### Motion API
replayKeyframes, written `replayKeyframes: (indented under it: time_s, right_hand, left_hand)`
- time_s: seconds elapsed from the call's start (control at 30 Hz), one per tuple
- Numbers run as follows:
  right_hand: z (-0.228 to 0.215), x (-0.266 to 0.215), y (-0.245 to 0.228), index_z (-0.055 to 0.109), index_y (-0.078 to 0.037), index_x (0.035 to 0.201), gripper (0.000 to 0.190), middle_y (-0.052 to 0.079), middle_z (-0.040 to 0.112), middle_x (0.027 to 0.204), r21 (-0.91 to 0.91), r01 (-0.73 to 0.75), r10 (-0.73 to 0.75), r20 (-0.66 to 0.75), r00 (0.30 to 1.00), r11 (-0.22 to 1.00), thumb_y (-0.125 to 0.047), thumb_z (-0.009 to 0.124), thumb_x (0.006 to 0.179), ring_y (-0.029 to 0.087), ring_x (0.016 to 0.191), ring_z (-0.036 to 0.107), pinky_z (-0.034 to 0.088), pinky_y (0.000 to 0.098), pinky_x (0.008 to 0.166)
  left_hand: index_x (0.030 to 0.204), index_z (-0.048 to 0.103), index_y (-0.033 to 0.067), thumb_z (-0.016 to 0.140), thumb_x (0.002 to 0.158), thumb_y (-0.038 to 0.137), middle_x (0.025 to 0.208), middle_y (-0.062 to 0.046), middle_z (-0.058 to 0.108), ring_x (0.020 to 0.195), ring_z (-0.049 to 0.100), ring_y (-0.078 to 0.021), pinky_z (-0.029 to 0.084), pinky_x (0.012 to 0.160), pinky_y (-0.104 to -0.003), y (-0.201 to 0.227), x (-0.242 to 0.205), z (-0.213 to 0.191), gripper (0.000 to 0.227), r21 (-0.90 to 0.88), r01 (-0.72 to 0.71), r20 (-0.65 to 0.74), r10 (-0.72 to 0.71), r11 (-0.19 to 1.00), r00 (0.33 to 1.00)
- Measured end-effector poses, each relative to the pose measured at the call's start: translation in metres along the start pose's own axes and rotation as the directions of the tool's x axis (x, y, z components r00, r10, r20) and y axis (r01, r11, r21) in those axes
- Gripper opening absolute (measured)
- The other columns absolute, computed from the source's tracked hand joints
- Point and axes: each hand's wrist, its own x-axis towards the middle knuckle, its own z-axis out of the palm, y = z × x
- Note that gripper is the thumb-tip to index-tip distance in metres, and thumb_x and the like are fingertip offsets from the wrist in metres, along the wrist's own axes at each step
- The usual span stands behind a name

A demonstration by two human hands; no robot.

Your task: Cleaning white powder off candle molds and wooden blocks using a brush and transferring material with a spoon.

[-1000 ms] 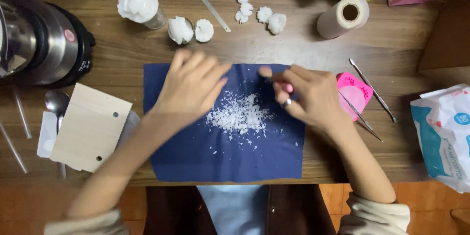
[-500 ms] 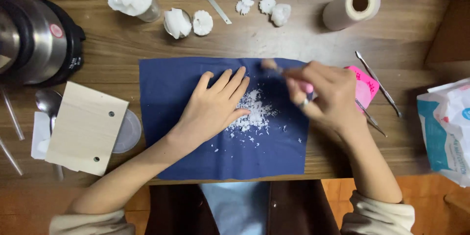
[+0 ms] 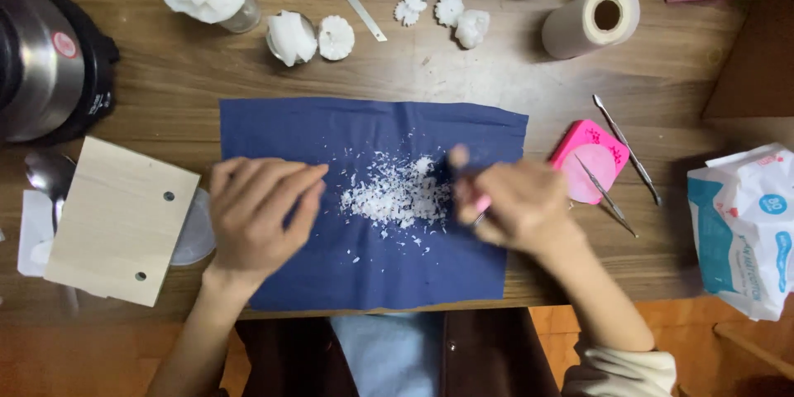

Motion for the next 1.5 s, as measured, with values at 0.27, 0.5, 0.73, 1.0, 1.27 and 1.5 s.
replayKeyframes:
  time_s: [0.27, 0.5, 0.73, 1.0, 1.27, 1.5]
  right_hand:
    - [-0.037, 0.0, -0.008, 0.05, -0.009, 0.058, 0.027, 0.005, 0.035, 0.047, -0.056, -0.044, 0.037, -0.124, 0.992, 0.997, -0.007, 0.058, 0.085, 0.022, 0.037, 0.029, 0.029, 0.0333, 0.041]
    - [-0.034, -0.042, -0.003, 0.057, -0.013, 0.059, 0.024, 0.003, 0.038, 0.039, -0.068, -0.232, 0.232, -0.002, 0.973, 0.97, -0.017, 0.063, 0.082, 0.025, 0.032, 0.039, 0.038, 0.0321, 0.039]
    - [-0.026, -0.02, -0.028, 0.062, -0.014, 0.061, 0.025, 0.002, 0.041, 0.042, 0.152, -0.186, 0.19, -0.016, 0.982, 0.971, -0.02, 0.06, 0.085, 0.022, 0.032, 0.042, 0.039, 0.031, 0.036]
    - [-0.03, -0.035, -0.024, 0.054, -0.011, 0.063, 0.032, 0.006, 0.045, 0.042, -0.015, -0.301, 0.295, 0.246, 0.923, 0.954, -0.033, 0.057, 0.085, 0.027, 0.036, 0.045, 0.04, 0.0318, 0.041]
    - [-0.035, -0.011, -0.04, 0.052, -0.017, 0.049, 0.035, 0.0, 0.037, 0.039, 0.13, -0.159, 0.163, -0.022, 0.986, 0.979, -0.019, 0.058, 0.084, 0.02, 0.03, 0.033, 0.035, 0.0287, 0.035]
    - [-0.009, -0.003, -0.048, 0.064, -0.014, 0.067, 0.019, 0.002, 0.052, 0.046, 0.175, -0.325, 0.292, 0.191, 0.937, 0.929, -0.024, 0.066, 0.083, 0.021, 0.038, 0.052, 0.045, 0.0268, 0.042]
  left_hand:
    - [0.095, 0.072, 0.005, 0.068, 0.085, -0.001, 0.054, 0.005, 0.055, 0.047, 0.048, -0.0102, 0.039, 0.067, -0.029, -0.005, -0.003, 0.004, 0.013, 0.006, 0.006, -0.161, -0.005, 1.0, 0.987]
    - [0.113, 0.067, -0.0054, 0.064, 0.085, -0.002, 0.066, -0.001, 0.063, 0.052, 0.054, -0.0111, 0.046, 0.064, -0.029, -0.014, -0.006, 0.009, 0.029, -0.063, -0.014, -0.309, -0.006, 0.998, 0.951]
    - [0.115, 0.064, -0.0054, 0.069, 0.08, -0.005, 0.081, -0.007, 0.068, 0.065, 0.061, -0.0171, 0.045, 0.064, -0.03, -0.013, -0.005, 0.006, 0.035, -0.091, -0.041, -0.275, 0.014, 0.995, 0.961]
    - [0.1, 0.072, 0.0021, 0.068, 0.083, 0.0, 0.067, -0.001, 0.064, 0.056, 0.056, -0.0145, 0.044, 0.065, -0.029, -0.009, -0.002, 0.004, 0.018, -0.097, -0.046, -0.242, 0.022, 0.994, 0.97]
    - [0.092, 0.072, 0.0084, 0.066, 0.085, 0.003, 0.067, 0.002, 0.061, 0.062, 0.057, -0.014, 0.042, 0.07, -0.029, -0.011, 0.002, 0.003, 0.01, -0.039, -0.055, -0.201, 0.046, 0.998, 0.978]
    - [0.092, 0.071, 0.0101, 0.064, 0.086, 0.004, 0.068, 0.002, 0.059, 0.066, 0.057, -0.015, 0.042, 0.071, -0.03, -0.011, 0.001, 0.005, 0.011, -0.028, -0.054, -0.13, 0.05, 0.998, 0.99]
